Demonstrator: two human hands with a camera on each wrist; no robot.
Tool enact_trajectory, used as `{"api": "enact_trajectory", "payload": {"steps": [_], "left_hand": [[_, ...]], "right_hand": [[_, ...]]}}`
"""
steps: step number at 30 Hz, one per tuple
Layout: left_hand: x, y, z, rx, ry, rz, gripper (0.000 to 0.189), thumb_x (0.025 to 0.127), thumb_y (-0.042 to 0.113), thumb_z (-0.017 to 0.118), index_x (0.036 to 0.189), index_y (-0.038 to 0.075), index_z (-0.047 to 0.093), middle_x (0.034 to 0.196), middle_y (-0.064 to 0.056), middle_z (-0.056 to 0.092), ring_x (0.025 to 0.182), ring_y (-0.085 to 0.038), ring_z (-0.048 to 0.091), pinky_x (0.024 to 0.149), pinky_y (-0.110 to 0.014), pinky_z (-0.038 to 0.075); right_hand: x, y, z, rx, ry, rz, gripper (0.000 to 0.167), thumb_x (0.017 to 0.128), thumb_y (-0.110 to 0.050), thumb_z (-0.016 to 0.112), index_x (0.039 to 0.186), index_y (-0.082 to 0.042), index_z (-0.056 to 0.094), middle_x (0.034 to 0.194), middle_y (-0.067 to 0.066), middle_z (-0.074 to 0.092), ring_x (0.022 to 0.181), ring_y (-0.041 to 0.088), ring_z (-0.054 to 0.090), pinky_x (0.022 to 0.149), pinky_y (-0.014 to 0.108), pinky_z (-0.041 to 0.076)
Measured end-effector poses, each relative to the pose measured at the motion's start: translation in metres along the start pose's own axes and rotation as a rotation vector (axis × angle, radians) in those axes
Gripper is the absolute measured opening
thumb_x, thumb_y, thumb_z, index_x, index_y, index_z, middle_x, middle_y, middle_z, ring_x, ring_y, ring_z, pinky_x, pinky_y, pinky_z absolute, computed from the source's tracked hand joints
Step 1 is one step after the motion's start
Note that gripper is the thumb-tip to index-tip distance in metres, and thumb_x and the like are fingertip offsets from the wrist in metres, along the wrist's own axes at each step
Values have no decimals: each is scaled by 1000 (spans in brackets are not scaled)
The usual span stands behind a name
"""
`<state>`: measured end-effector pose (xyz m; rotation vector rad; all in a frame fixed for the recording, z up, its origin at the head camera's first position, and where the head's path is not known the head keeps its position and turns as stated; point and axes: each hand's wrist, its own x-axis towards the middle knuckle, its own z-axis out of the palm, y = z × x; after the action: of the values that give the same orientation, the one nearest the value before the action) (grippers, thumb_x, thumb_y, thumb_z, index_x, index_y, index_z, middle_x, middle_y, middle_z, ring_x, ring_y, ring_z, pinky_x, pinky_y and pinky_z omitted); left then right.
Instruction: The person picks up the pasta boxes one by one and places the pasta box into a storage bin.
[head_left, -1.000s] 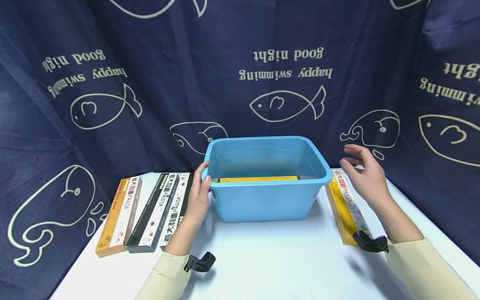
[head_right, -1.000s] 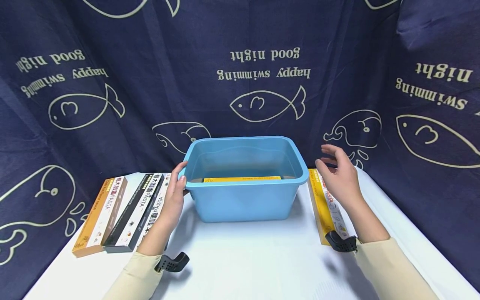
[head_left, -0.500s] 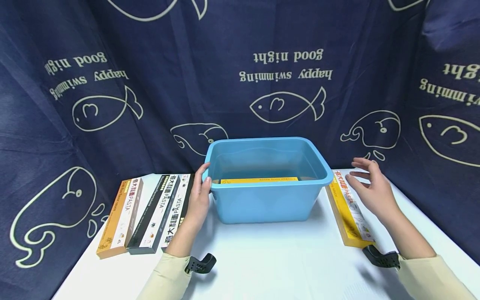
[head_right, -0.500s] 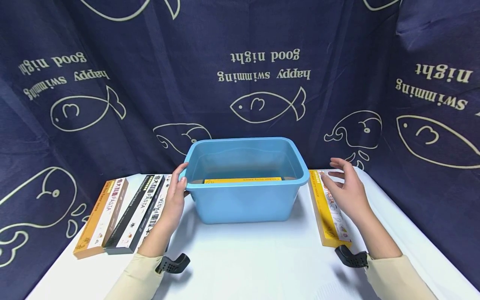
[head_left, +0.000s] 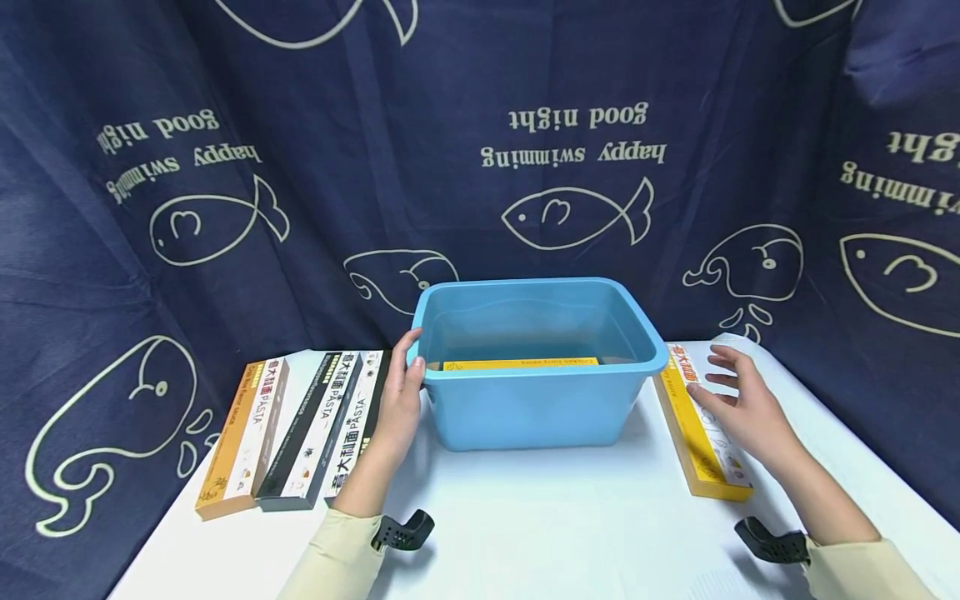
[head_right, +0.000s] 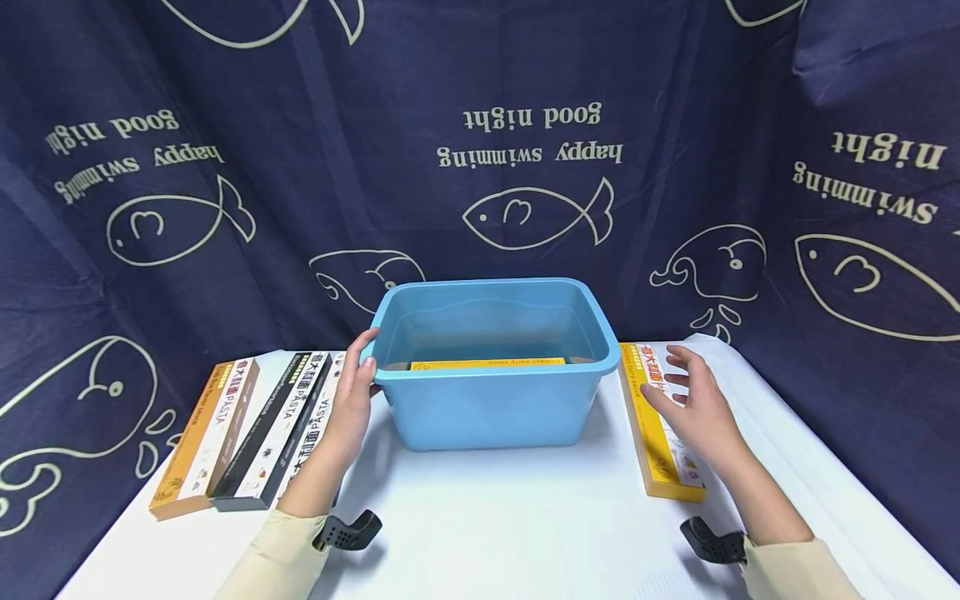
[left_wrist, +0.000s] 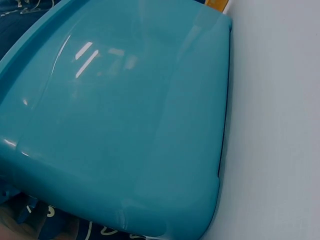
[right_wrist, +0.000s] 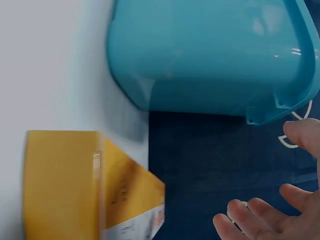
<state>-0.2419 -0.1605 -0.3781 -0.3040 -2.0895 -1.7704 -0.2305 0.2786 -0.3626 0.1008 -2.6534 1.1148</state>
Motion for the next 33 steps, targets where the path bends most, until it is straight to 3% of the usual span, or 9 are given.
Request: {"api": "enact_trajectory", "payload": {"steps": [8, 15, 20, 27, 33], "left_hand": [[0, 1, 2, 10, 3, 5, 49, 104, 33, 38, 152, 29, 35, 157, -9, 36, 128, -27, 48, 109, -55, 38], [0, 1, 1, 3, 5, 9, 49, 104, 33, 38, 152, 29, 35, 158, -6, 34, 131, -29, 46, 110, -56, 38], [0, 0, 1, -5, 1, 12, 49, 104, 33, 37, 152, 29, 35, 158, -8, 35, 128, -29, 48, 110, -57, 37], [0, 1, 1, -1, 6, 14, 49, 103, 32, 38, 152, 29, 36, 158, -7, 35, 128, -28, 48, 111, -55, 37], [0, 3, 1, -3, 2, 1, 49, 103, 32, 37, 152, 30, 35, 160, -2, 33, 133, -31, 46, 112, -55, 36]], "right_hand": [[-4, 18, 5, -30, -39, 3, 84, 98, -34, 61, 156, 3, 12, 151, 38, 27, 128, 56, 40, 99, 71, 42], [-8, 31, 12, -58, -57, 8, 89, 96, -33, 65, 156, 4, 11, 149, 41, 20, 127, 57, 38, 99, 71, 41], [-11, 38, 14, -114, -136, 70, 102, 93, -41, 68, 158, 0, 1, 149, 43, 14, 131, 61, 31, 100, 75, 36], [-16, 51, 17, -149, -219, 55, 107, 90, -35, 71, 157, 4, -4, 149, 46, 11, 131, 62, 25, 99, 80, 28], [-19, 58, 16, -158, -281, 129, 113, 91, -45, 67, 155, 8, -10, 150, 47, 5, 135, 64, 18, 104, 80, 22]]}}
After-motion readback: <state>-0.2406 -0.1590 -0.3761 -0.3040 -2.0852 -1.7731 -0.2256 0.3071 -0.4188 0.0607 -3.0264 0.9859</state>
